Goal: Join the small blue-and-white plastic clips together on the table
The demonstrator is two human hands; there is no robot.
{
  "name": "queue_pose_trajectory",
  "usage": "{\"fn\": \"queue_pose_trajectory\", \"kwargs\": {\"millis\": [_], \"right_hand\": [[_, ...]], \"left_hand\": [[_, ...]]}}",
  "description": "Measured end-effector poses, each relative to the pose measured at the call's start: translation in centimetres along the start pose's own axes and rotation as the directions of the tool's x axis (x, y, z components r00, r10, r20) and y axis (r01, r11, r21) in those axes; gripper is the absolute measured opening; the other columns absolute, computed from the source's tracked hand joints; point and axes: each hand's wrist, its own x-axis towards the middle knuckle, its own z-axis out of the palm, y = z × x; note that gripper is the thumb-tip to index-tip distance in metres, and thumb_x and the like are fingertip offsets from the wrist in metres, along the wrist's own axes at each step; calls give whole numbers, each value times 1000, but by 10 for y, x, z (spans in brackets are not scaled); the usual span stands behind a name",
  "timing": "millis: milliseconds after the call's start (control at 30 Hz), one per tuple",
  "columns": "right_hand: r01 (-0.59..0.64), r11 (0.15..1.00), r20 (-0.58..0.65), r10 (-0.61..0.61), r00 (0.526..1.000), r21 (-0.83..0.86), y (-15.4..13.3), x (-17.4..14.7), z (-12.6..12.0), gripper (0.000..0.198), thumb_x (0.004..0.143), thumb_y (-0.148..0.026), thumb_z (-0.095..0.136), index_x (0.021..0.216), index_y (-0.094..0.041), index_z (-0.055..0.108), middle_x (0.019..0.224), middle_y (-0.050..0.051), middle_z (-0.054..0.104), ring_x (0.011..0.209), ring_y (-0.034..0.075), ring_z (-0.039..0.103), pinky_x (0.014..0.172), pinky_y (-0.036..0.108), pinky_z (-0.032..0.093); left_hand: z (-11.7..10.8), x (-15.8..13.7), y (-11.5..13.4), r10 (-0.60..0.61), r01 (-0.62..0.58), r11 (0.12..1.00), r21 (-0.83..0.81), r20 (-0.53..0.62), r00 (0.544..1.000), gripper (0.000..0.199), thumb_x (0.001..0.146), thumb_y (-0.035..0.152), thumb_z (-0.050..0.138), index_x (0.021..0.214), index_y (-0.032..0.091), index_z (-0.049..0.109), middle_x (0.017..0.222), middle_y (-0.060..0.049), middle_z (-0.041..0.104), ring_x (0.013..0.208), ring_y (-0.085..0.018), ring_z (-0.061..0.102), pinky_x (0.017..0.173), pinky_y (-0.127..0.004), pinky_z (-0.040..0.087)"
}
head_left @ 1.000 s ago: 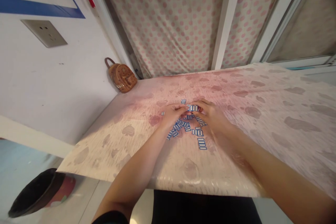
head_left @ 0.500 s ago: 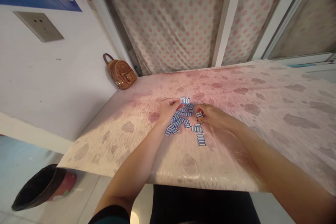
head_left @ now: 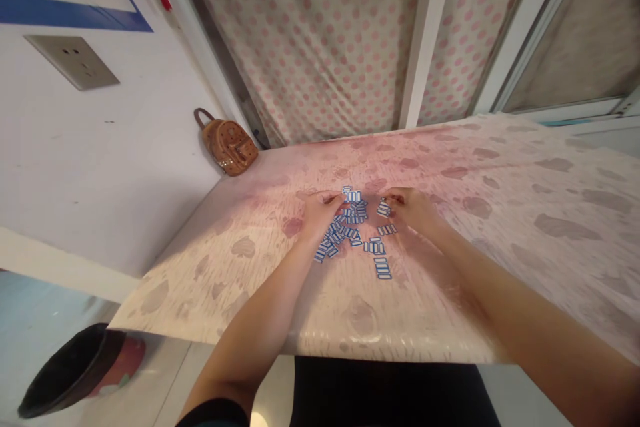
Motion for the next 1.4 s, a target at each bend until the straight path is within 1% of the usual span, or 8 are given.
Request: {"fn": "queue_pose_trajectory", "kwargs": {"millis": [100,233,467,533,667,767,1033,1400], "right_hand": [[-87,992,30,84,996,89,-1,-1,0,19,77,-20,46,82,-20,65,54,-2,63,47,14,55,49,25,38],[-134,988,27,132,991,75,-4,-3,-1,13,76,-18,48,81,-21,60,53,-3,61,47,14,57,49,24,39],[-9,999,-166,1,986,-48,2,1,-5,6,73,-23,58,70,-20,61,75,3,65,65,16,59,61,29,42],[-17,998,-169,27,985,59,-1,4,-7,8,75,-27,58,72,-21,60,70,2,63,63,16,57,60,29,43],[-25,932,-67,53,996,363,-13,3,-7,19,77,-39,63,76,-21,57,63,0,62,58,15,57,57,28,45],[-11,904,-60,41,997,426,-25,-2,0,20,79,-39,63,79,-21,55,64,0,64,54,13,57,54,27,45],[-17,888,-77,58,995,459,-47,-19,11,18,85,-37,57,86,-24,45,58,-5,62,40,10,49,42,22,39],[3,948,-128,40,991,319,-50,-23,14,20,91,-43,54,89,-24,46,62,-2,67,38,12,52,41,23,39]], "left_hand": [[0,0,0,2,-2,1000,-2,-4,1000,10,83,22,68,82,15,75,76,-5,76,75,-18,73,69,-27,55],[0,2,-2,16,-16,1000,11,4,1000,10,83,22,68,83,15,75,76,-5,76,76,-18,73,69,-27,55],[0,4,-6,11,-11,999,30,1,1000,11,83,23,67,84,15,75,76,-5,76,73,-18,72,65,-25,53],[1,3,-5,9,-9,1000,26,-4,1000,11,84,22,66,83,15,75,77,-5,76,73,-17,72,65,-25,53],[4,0,-3,34,-34,999,22,-6,999,11,83,20,66,82,15,75,77,-5,76,73,-18,72,65,-25,53],[9,-3,-3,48,-48,999,-6,2,999,10,83,20,67,82,15,75,77,-5,76,73,-18,72,65,-26,53],[21,-14,1,38,-36,996,-77,18,999,10,83,21,67,84,14,75,81,-6,77,77,-19,73,68,-26,55],[28,-23,8,10,-3,991,-136,47,999,10,84,21,68,85,15,76,89,-7,78,86,-21,75,75,-29,58]]}}
